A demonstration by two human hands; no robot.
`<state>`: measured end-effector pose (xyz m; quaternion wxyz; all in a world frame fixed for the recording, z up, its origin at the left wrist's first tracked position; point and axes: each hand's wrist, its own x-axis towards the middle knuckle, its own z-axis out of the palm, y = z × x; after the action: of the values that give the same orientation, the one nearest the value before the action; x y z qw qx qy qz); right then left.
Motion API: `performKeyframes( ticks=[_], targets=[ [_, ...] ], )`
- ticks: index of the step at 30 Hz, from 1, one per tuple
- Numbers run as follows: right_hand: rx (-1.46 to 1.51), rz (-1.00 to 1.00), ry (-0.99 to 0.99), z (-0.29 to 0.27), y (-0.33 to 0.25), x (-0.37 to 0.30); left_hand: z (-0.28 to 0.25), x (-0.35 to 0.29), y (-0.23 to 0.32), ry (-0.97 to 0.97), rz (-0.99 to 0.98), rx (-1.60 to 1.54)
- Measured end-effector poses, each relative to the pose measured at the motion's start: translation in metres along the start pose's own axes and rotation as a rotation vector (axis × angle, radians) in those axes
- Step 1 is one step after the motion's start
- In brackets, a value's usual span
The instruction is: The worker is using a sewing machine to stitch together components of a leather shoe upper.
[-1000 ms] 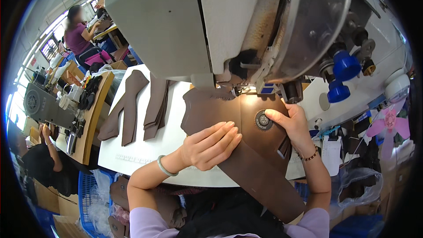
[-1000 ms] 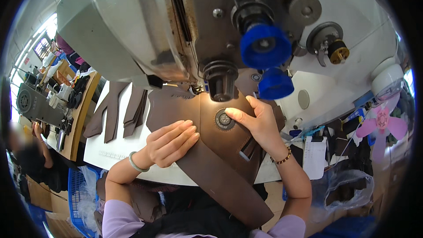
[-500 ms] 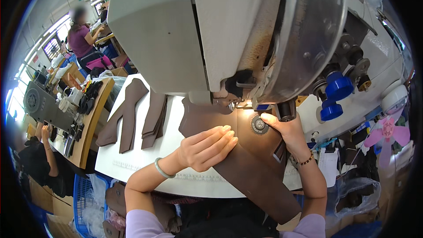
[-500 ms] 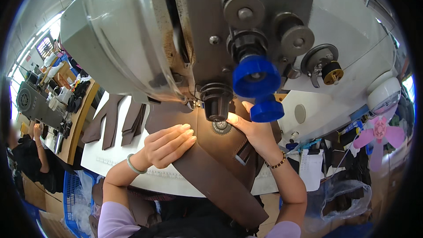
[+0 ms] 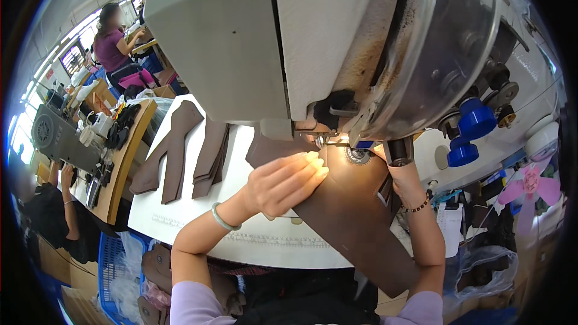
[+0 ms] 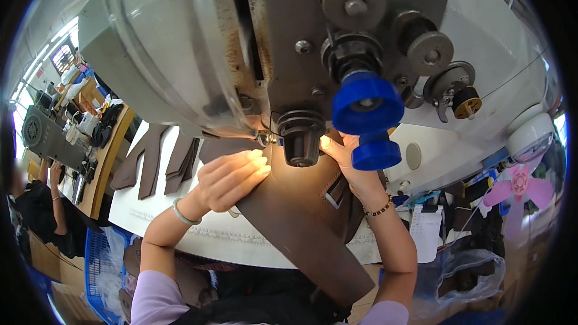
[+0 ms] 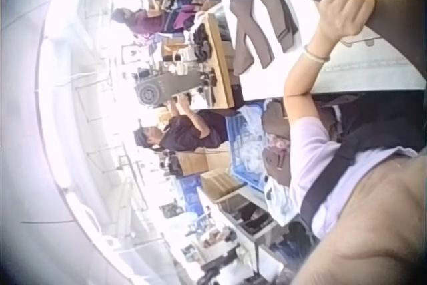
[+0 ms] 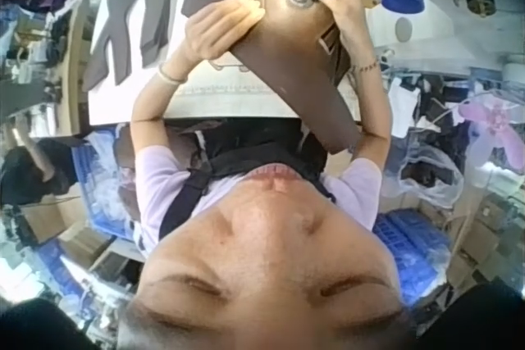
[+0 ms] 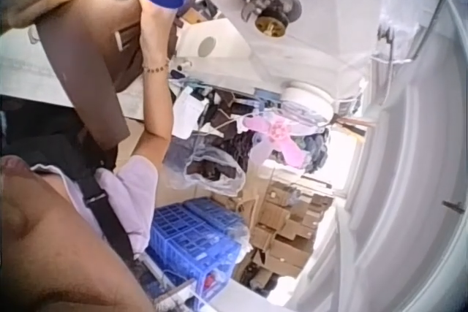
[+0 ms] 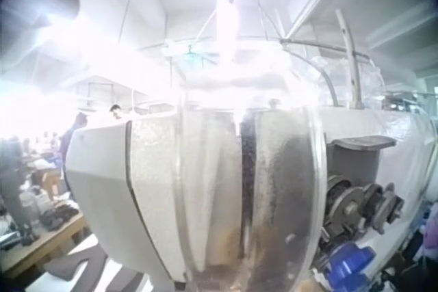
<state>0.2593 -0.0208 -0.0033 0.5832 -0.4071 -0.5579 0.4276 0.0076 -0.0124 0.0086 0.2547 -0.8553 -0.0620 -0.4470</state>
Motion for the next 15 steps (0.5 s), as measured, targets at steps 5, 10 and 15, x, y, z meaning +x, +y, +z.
performKeyframes(
  ticks=[5,10,15],
  targets=[
    [0.192,0.121,0.069,-0.0027,0.0027,-0.0019,0.0018,-0.0012,-0.0021,0.017,-0.041,-0.029],
    [0.124,-0.016,0.131,-0.001,0.0039,-0.0016,0.0041,-0.0033,-0.0028,0.02,-0.06,-0.038],
    [0.094,0.003,0.159,-0.007,0.011,0.0058,0.0098,-0.0027,-0.0093,0.043,-0.117,-0.088]
  ],
)
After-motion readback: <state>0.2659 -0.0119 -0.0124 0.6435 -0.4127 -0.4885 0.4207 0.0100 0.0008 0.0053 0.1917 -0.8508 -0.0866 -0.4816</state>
